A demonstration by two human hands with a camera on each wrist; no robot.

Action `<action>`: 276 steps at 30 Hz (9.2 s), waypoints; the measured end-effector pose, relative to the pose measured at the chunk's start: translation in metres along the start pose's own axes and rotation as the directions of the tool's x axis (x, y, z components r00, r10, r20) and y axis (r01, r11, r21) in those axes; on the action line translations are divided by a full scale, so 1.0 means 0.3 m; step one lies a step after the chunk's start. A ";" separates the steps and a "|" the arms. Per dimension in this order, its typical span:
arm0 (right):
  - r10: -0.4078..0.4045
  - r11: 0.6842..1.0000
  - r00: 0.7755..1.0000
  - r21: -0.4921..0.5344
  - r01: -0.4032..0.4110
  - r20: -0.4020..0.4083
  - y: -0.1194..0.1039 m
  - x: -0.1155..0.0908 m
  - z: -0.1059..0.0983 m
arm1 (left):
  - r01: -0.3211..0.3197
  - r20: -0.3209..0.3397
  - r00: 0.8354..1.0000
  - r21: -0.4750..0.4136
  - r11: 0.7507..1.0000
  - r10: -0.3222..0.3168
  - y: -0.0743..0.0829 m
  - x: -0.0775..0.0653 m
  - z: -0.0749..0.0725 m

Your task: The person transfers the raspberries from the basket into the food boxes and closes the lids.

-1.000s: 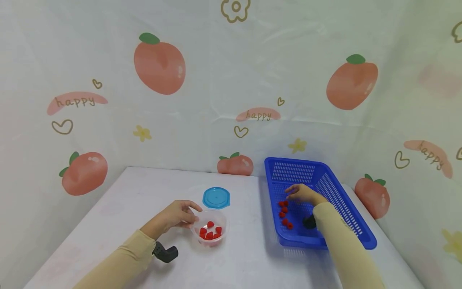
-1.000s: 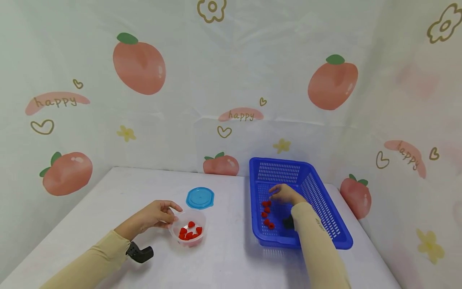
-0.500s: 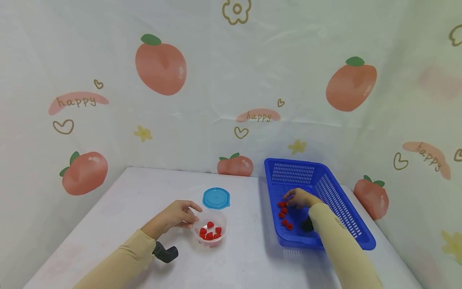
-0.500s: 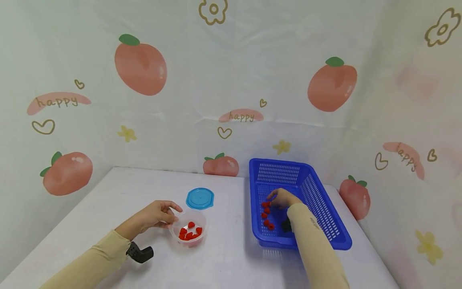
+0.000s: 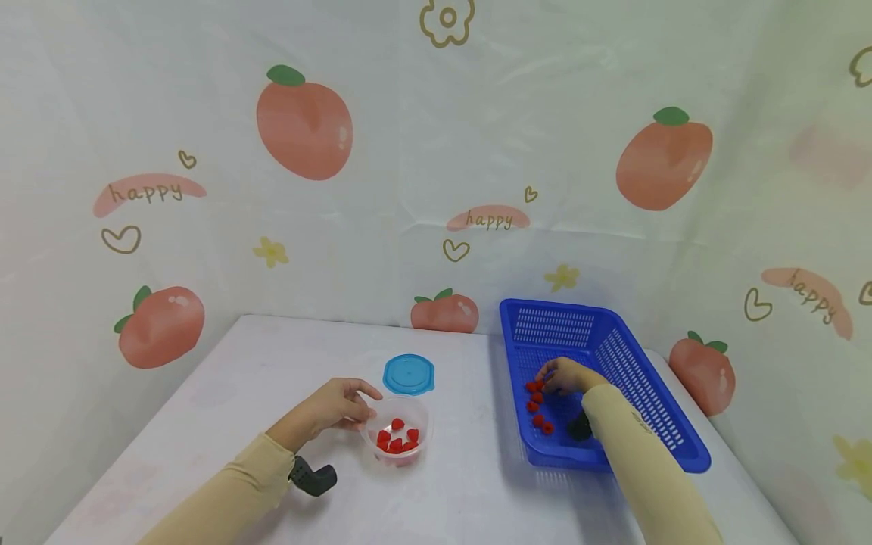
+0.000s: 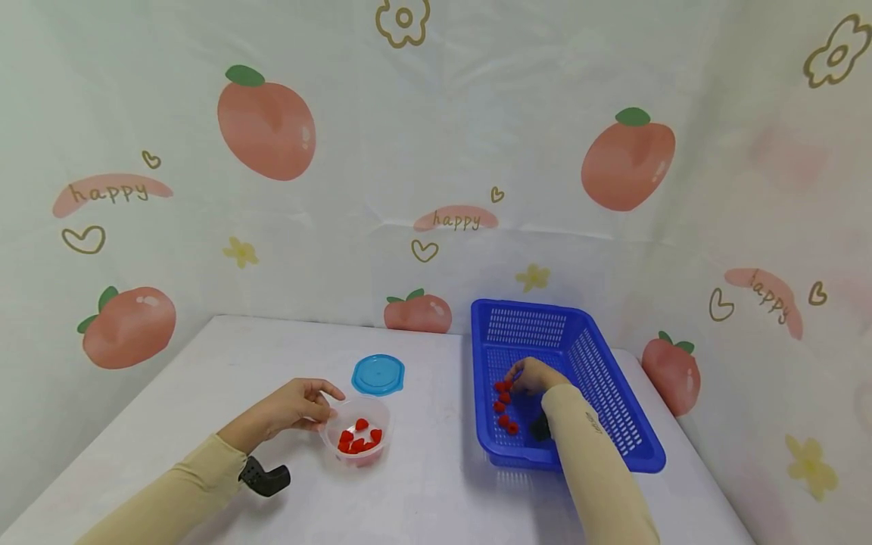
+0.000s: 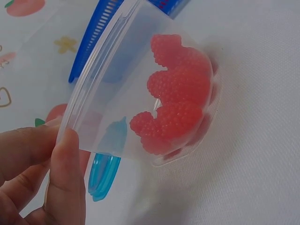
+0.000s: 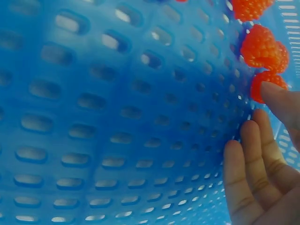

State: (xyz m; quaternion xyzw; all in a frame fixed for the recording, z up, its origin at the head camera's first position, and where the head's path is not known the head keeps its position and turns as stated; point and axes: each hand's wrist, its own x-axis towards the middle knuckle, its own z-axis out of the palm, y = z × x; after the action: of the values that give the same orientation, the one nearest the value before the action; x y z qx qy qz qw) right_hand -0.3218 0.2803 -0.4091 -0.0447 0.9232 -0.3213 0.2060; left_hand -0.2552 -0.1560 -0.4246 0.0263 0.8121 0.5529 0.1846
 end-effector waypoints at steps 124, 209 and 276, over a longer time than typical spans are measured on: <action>-0.261 0.796 0.952 0.523 0.305 -0.157 -0.421 -0.148 0.541 | 0.007 -0.009 1.000 0.017 1.000 -0.007 0.000 0.003 0.000; -0.323 0.733 0.919 0.555 0.394 -0.226 -0.388 -0.367 0.268 | 0.014 -0.015 1.000 0.011 1.000 -0.014 -0.003 0.001 0.001; -0.026 0.993 1.000 0.119 0.027 -0.010 -0.003 0.024 0.018 | 0.018 -0.022 1.000 0.002 1.000 -0.018 -0.001 0.013 0.002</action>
State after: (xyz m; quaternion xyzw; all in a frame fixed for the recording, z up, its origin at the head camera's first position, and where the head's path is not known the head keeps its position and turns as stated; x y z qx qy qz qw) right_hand -0.3263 0.2750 -0.4149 -0.0430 0.9026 -0.3787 0.2000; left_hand -0.2586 -0.1547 -0.4262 0.0133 0.8150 0.5505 0.1806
